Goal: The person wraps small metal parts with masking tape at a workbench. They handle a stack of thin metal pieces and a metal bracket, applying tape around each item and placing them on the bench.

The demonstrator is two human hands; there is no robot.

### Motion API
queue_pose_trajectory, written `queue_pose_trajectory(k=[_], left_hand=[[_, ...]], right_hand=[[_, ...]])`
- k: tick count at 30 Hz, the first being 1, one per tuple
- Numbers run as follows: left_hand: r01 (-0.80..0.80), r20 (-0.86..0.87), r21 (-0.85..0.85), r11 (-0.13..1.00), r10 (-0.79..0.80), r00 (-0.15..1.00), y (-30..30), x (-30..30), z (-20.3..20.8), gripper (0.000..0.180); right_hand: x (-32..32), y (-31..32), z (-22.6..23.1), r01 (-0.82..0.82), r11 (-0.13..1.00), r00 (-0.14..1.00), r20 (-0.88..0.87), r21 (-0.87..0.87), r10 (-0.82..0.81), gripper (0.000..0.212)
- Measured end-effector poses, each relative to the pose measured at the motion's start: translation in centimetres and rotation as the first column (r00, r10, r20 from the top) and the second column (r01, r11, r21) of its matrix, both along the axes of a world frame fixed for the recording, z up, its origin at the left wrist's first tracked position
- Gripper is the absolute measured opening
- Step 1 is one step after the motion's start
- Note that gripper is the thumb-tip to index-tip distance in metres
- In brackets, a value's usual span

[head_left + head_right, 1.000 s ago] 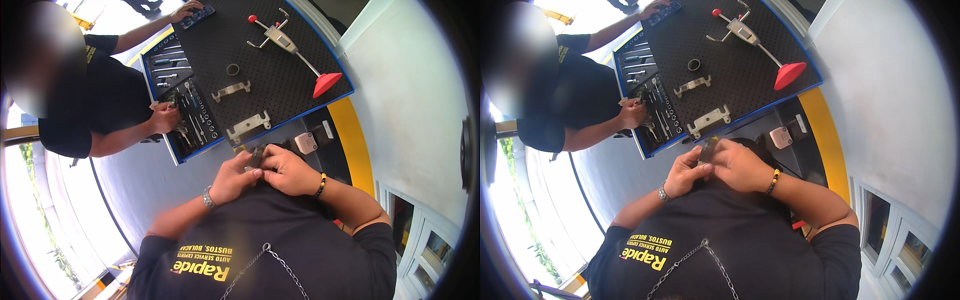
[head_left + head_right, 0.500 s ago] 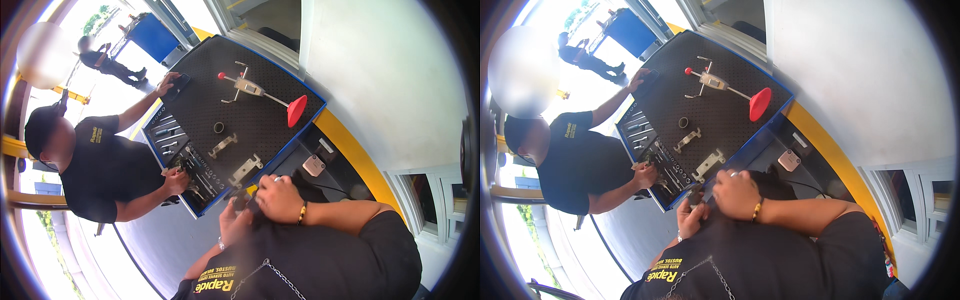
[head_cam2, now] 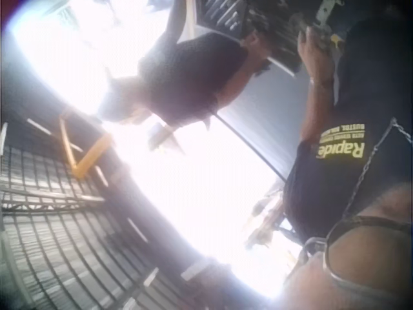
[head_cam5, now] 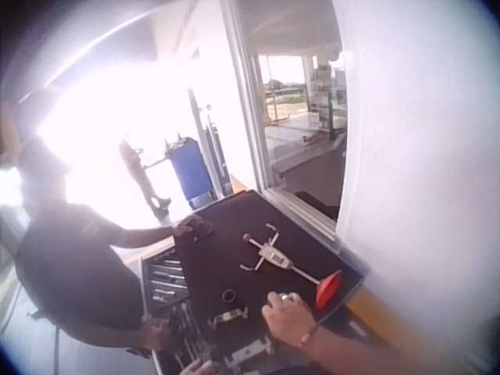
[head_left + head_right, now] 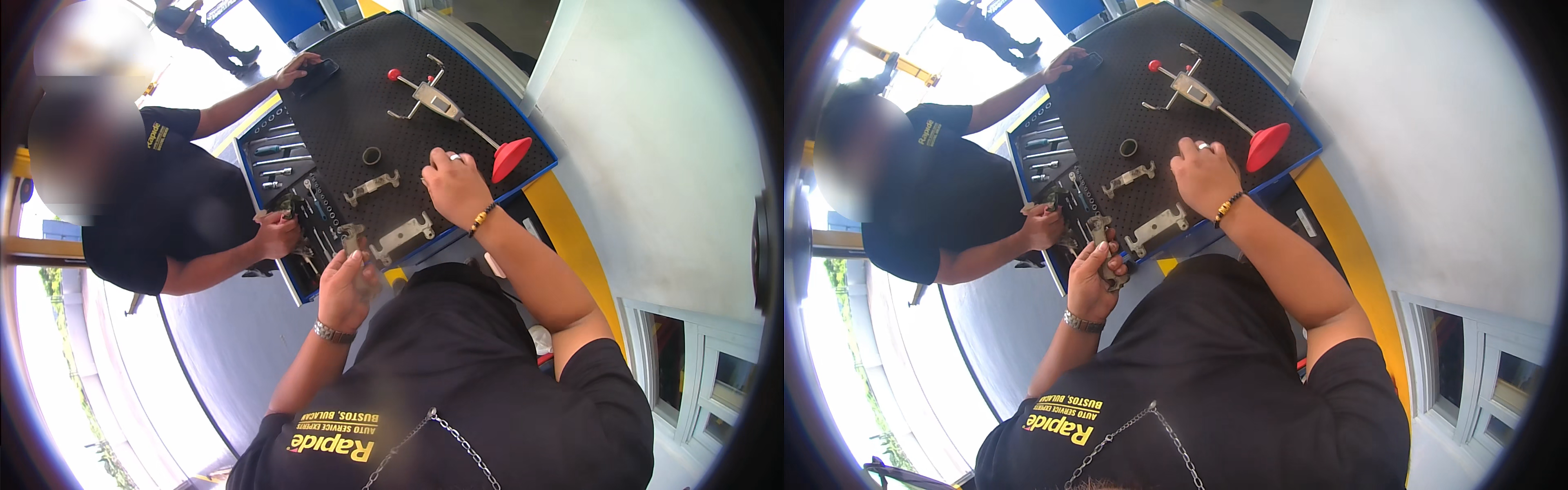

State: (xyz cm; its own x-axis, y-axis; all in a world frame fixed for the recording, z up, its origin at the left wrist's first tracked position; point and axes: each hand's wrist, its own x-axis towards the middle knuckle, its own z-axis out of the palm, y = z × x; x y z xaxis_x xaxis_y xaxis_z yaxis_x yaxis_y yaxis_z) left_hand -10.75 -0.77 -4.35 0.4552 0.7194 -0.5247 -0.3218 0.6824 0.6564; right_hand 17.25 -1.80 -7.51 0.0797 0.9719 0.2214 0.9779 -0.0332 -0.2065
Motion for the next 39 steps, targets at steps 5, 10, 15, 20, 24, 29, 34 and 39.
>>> queue_pose_trajectory(k=[5, 10, 15, 20, 24, 29, 34, 39], left_hand=[[-0.006, 0.081, -0.126, 0.992, 0.017, 0.997, -0.2, -0.4, -0.6, 0.026], [-0.024, 0.094, -0.069, 0.997, 0.03, 0.995, -1.1, -2.6, -2.0, 0.03], [-0.125, 0.33, -0.141, 0.982, 0.166, 0.929, -1.7, -4.1, -2.2, 0.055], [-0.127, 0.471, -0.107, 0.986, 0.163, 0.867, -1.4, -5.3, -2.7, 0.045], [-0.158, 0.37, -0.106, 0.982, 0.187, 0.91, -1.5, -5.9, -2.7, 0.037], [0.002, 0.175, -0.073, 0.997, 0.011, 0.984, -1.4, -6.6, -1.9, 0.031], [0.087, 0.058, -0.134, 0.987, -0.08, 0.995, -1.6, -6.2, -1.0, 0.025], [0.049, 0.076, -0.149, 0.988, -0.038, 0.996, -1.4, -6.1, -1.5, 0.028]], right_hand=[[1.8, 2.9, -6.0, -0.122, 0.991, 0.981, 0.142, -0.054, 0.129, 0.03], [2.1, 2.7, -5.9, -0.007, 0.995, 0.988, -0.155, 0.1, 0.022, 0.07], [-1.3, 0.4, -0.9, -0.379, 0.905, 0.924, 0.021, 0.194, 0.382, 0.055], [-4.5, -0.9, -2.1, -0.563, 0.803, 0.819, -0.005, -0.197, 0.573, 0.052], [-6.2, -0.4, -0.8, -0.522, 0.796, 0.837, -0.005, -0.306, 0.547, 0.048], [-5.4, 0.8, -1.4, -0.546, 0.762, 0.799, 0.056, -0.348, 0.598, 0.036], [-4.7, 1.4, -1.4, -0.64, 0.727, 0.74, 0.054, -0.247, 0.67, 0.038], [-4.3, 1.1, 1.5, -0.719, 0.693, 0.695, 0.027, 0.058, 0.718, 0.042]])
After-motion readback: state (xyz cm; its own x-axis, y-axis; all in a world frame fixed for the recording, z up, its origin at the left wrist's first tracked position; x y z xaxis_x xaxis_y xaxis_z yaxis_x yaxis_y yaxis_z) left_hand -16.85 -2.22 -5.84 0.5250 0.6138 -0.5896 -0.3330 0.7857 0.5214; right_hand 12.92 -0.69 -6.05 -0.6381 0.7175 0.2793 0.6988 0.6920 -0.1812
